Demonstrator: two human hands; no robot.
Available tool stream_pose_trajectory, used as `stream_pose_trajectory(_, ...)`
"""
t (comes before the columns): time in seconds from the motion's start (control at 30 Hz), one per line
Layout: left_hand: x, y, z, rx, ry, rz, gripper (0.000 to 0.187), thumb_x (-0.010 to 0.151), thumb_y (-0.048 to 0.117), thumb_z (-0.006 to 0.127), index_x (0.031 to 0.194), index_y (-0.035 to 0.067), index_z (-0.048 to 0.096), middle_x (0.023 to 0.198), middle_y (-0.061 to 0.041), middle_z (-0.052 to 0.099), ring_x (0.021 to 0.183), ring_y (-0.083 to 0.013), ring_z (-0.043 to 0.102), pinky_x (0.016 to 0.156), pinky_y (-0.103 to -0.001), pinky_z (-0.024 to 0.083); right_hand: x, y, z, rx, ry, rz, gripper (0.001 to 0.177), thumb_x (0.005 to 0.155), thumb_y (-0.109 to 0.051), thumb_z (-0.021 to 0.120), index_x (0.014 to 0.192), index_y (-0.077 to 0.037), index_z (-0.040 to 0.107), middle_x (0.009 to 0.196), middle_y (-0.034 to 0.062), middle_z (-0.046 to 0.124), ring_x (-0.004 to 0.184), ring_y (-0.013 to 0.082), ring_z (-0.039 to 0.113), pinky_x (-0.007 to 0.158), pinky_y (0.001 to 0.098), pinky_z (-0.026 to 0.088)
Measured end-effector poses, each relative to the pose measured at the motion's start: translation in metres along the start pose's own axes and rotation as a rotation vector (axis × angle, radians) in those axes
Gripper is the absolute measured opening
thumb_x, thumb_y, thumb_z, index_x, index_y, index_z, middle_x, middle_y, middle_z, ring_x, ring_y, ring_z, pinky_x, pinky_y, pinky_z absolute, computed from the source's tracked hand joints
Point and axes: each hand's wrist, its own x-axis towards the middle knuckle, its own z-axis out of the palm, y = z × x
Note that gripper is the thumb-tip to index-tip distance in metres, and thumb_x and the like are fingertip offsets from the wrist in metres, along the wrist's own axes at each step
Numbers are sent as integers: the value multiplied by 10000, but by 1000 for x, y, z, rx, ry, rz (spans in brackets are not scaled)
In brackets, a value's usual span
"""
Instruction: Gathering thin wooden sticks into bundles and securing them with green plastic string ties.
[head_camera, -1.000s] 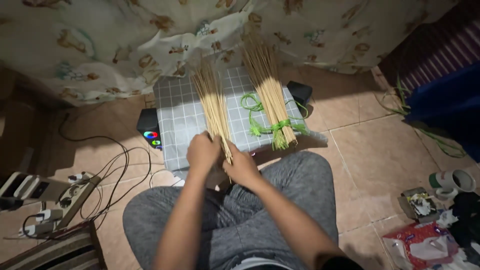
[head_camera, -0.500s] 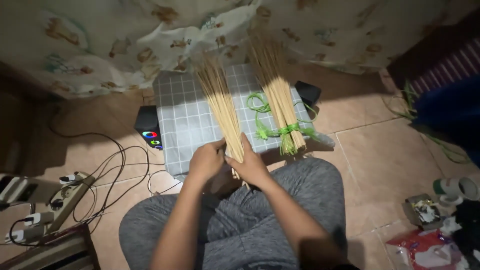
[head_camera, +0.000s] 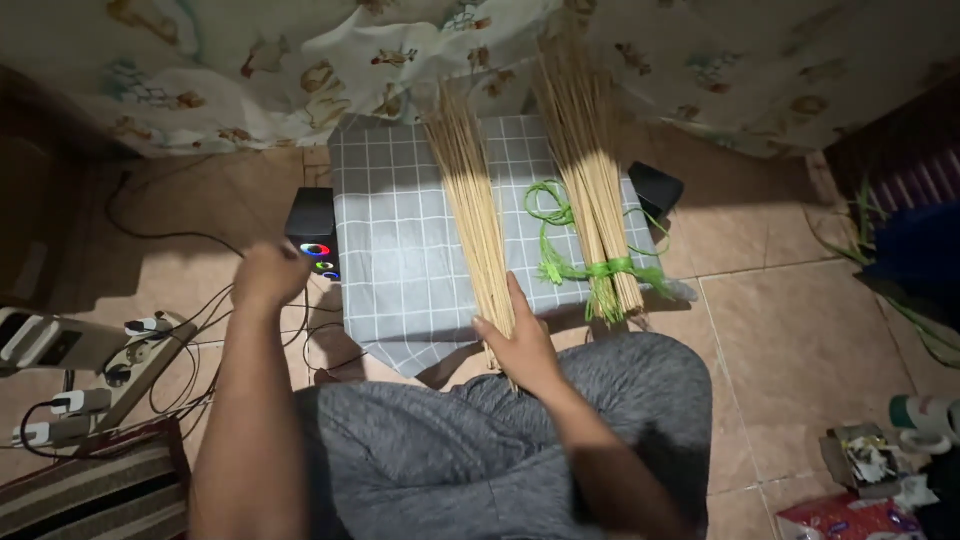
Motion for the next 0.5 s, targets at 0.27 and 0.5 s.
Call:
stream_pose_trajectory(0.27, 37, -44, 71, 108, -346, -163, 652, 816, 462, 771, 1216, -53, 770, 1324, -248, 716, 1303, -403, 616, 1078, -530, 478, 18, 6, 0, 376, 4, 82, 785, 960, -232, 641, 1633, -190, 240, 1265, 379, 607, 866, 442, 762, 631, 430, 692)
stream_pose_trajectory(0.5, 83, -74, 130, 65, -315, -295, 600, 805, 483, 726, 1237, 69, 774, 1296, -139, 750, 1286, -314, 631, 1075, -477, 496, 29, 37, 2, 236, -28, -169, 803, 967, -273, 559, 1619, -107, 121, 1674, 236, 192, 1534, 369, 250, 1185, 514, 295)
